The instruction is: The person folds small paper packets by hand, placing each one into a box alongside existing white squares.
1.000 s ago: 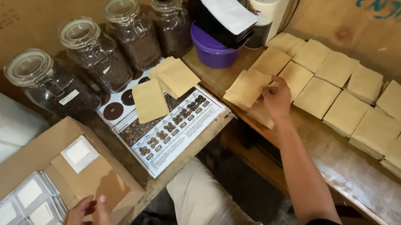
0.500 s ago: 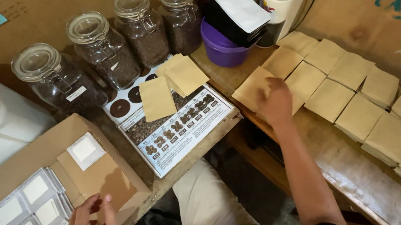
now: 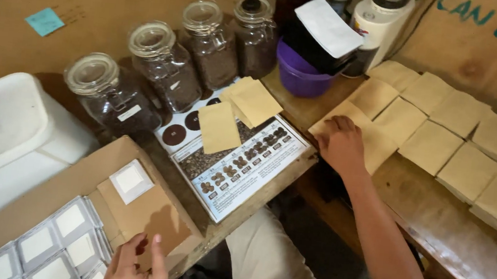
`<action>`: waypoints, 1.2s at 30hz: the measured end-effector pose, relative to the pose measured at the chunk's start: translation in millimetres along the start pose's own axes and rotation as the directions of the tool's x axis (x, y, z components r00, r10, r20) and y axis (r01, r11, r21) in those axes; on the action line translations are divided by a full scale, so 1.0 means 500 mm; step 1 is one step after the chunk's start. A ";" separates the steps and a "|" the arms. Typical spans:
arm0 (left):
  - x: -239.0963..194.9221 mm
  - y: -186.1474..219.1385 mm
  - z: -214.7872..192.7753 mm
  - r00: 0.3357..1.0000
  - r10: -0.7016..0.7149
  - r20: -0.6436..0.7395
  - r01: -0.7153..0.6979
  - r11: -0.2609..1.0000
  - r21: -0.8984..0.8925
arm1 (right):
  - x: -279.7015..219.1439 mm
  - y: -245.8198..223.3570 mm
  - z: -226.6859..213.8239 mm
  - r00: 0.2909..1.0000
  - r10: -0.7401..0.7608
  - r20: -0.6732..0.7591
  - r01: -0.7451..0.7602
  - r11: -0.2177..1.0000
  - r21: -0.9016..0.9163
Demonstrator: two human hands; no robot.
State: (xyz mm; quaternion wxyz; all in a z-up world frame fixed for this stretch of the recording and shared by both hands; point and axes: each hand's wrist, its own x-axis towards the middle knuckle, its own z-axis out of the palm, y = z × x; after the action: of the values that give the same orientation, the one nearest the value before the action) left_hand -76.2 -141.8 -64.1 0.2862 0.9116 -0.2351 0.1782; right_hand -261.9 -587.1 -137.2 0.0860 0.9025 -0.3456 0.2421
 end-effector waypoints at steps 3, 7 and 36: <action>0.006 0.016 -0.017 1.000 0.021 -0.016 -0.020 0.999 0.043 | 0.018 -0.029 0.009 0.997 -0.048 -0.064 0.055 0.992 0.109; 0.011 0.011 -0.017 0.999 0.048 -0.010 -0.046 0.992 0.113 | 0.038 -0.142 0.001 0.986 -0.137 -0.095 0.158 0.946 0.282; 0.010 -0.012 0.008 0.988 0.143 -0.055 -0.140 0.988 0.060 | 0.068 -0.382 0.072 0.918 -0.389 -0.076 0.371 0.776 0.509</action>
State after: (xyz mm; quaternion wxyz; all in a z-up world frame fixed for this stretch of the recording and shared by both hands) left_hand -68.2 -141.3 -67.7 0.2540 0.8946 -0.2857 0.2316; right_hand -99.4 -476.2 -149.4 -0.1166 0.9471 -0.0804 0.2878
